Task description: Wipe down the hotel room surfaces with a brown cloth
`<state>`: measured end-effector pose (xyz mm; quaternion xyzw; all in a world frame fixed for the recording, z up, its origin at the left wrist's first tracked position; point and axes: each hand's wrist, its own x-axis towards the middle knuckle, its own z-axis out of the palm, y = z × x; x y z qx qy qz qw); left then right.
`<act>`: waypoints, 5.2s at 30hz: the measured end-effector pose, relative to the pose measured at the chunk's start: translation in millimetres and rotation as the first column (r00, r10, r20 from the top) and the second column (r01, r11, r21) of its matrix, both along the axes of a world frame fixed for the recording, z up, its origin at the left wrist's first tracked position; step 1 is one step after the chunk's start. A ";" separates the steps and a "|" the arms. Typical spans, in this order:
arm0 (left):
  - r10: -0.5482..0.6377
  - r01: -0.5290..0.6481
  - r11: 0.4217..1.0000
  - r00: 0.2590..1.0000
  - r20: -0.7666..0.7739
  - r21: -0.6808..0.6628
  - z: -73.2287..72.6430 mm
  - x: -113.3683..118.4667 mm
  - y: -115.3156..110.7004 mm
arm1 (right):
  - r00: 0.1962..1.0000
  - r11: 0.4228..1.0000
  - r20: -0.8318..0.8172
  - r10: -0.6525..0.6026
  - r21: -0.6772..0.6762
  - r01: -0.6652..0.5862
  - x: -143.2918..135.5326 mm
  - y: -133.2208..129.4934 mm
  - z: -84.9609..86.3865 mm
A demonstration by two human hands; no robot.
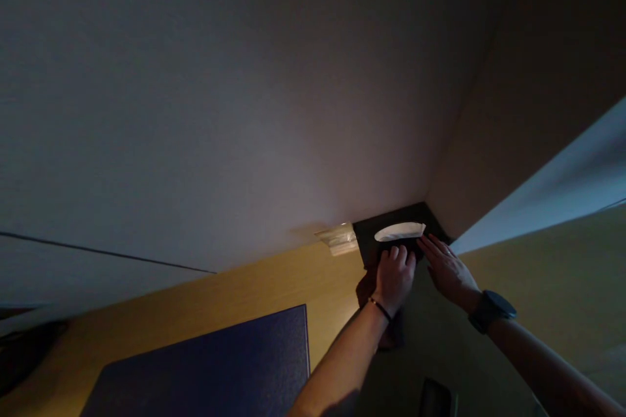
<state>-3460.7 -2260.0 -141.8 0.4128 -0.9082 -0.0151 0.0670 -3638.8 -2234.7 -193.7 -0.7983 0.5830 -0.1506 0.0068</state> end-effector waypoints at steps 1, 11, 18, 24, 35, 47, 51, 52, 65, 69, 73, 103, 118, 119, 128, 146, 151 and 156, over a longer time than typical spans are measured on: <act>0.031 -0.031 1.000 1.000 0.001 0.005 -3.2 11.6 -3.0 | 1.000 1.000 -0.005 -0.004 0.002 0.004 0.3 1.2 -0.7; 0.577 -0.618 0.777 0.776 0.255 0.120 3.5 214.3 19.0 | 0.996 1.000 -0.082 -0.026 0.013 0.027 14.8 57.7 0.4; 0.195 -0.139 0.959 0.955 -0.222 0.246 30.6 109.5 46.3 | 0.980 0.997 -0.189 -0.060 0.033 0.067 13.5 146.5 1.7; -0.060 0.146 0.953 0.949 -0.311 0.265 18.0 42.6 53.2 | 0.986 0.994 -0.140 -0.091 0.046 0.098 21.0 172.3 12.6; 0.102 0.148 0.901 0.841 -0.532 0.407 18.6 60.6 43.5 | 0.948 0.966 0.197 -0.249 -0.024 0.259 44.1 141.8 11.2; -0.104 0.263 0.909 0.894 -0.435 0.323 38.8 61.8 45.6 | 0.905 0.958 0.319 -0.280 0.033 0.285 6.8 91.0 28.8; -0.129 0.231 0.925 0.938 -0.321 0.302 38.0 65.0 55.2 | 0.932 0.984 0.319 -0.173 0.093 0.151 -2.1 85.9 31.3; -0.132 0.226 0.927 0.944 -0.303 0.300 37.4 65.4 57.3 | 0.935 0.987 0.321 -0.153 0.102 0.126 -3.7 87.5 31.3; 0.102 0.155 0.881 0.861 -0.499 0.447 25.4 76.7 62.3 | 0.939 0.960 0.319 -0.128 0.279 0.036 -20.2 72.1 36.7; 0.216 0.074 0.855 0.849 -0.483 0.513 25.0 72.6 59.4 | 0.953 0.946 0.247 -0.174 0.311 0.092 -12.8 62.8 35.6; 0.259 0.001 0.850 0.870 -0.420 0.527 27.4 69.5 59.8 | 0.961 0.944 0.166 -0.221 0.285 0.168 -1.0 57.2 33.1; 0.126 -0.061 0.982 0.914 -0.385 0.176 35.7 84.8 57.1 | 0.942 0.993 0.332 0.056 -0.116 -0.018 70.0 90.6 8.9; 0.162 -0.107 0.976 0.937 -0.310 0.189 46.3 81.9 25.9 | 0.917 0.999 0.398 -0.027 -0.032 0.043 64.9 96.6 11.8; 0.183 -0.122 0.974 0.921 -0.343 0.192 47.1 81.9 33.1 | 0.915 0.998 0.401 -0.046 -0.022 0.060 66.3 96.6 12.0; 0.100 -0.012 0.969 0.933 -0.347 0.248 24.7 72.3 97.1 | 0.886 0.996 0.455 -0.088 0.042 0.077 70.5 86.0 18.8; 0.107 -0.070 0.987 0.957 -0.268 0.143 10.9 64.5 70.4 | 0.721 0.981 0.667 -0.191 0.094 0.172 67.2 88.9 18.7; 0.051 -0.014 0.989 0.966 -0.252 0.148 2.4 54.6 75.1 | 0.703 0.975 0.678 -0.217 0.115 0.190 68.6 89.5 20.0; 0.169 -0.096 0.965 0.940 -0.297 0.245 -2.1 56.2 59.8 | 0.684 0.970 0.690 -0.236 0.132 0.202 67.4 92.1 22.5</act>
